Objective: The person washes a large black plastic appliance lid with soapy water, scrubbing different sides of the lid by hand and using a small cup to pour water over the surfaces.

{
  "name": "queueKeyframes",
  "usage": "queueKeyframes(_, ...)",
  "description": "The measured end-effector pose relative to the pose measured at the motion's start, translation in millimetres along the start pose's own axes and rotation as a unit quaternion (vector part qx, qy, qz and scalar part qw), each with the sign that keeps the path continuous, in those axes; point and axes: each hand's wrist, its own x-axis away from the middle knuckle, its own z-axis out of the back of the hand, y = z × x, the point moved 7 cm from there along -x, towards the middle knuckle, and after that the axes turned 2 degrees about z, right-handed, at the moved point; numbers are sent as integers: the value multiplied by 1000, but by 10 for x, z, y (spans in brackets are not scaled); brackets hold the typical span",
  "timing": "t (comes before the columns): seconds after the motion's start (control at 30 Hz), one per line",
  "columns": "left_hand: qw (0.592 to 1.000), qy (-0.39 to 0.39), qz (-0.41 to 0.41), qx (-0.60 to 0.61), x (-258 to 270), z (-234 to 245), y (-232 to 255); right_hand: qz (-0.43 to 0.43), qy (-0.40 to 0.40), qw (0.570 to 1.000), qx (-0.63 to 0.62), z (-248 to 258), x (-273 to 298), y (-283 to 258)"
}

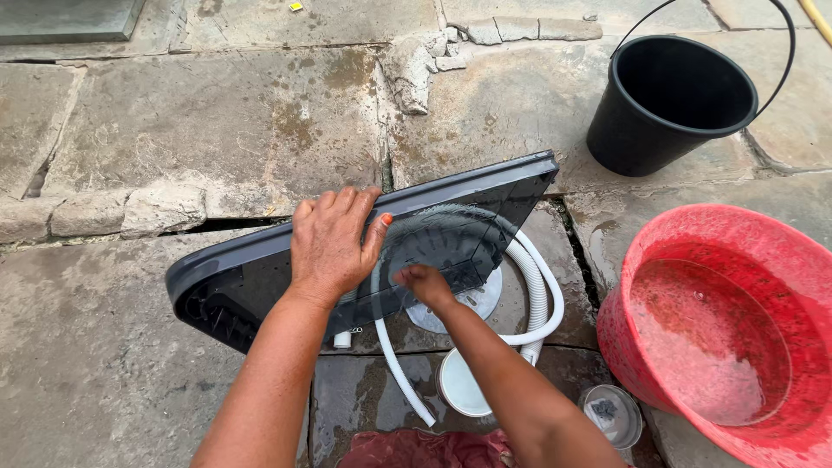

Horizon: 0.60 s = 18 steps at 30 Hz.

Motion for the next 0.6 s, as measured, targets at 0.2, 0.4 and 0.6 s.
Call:
queueKeyframes(0.2, 1000, -4, 12, -15, -30, -63, -32, -147, -353, 804, 456, 560, 1262, 823)
queueKeyframes(0.4, 999, -25, -5, 40, -83, -227, -204, -312, -300, 838, 333, 656, 1868, 1075)
queueKeyframes(0.6, 983, -177, 18, 51, 21, 41, -843, -408, 133, 872, -234, 486, 2092, 1228)
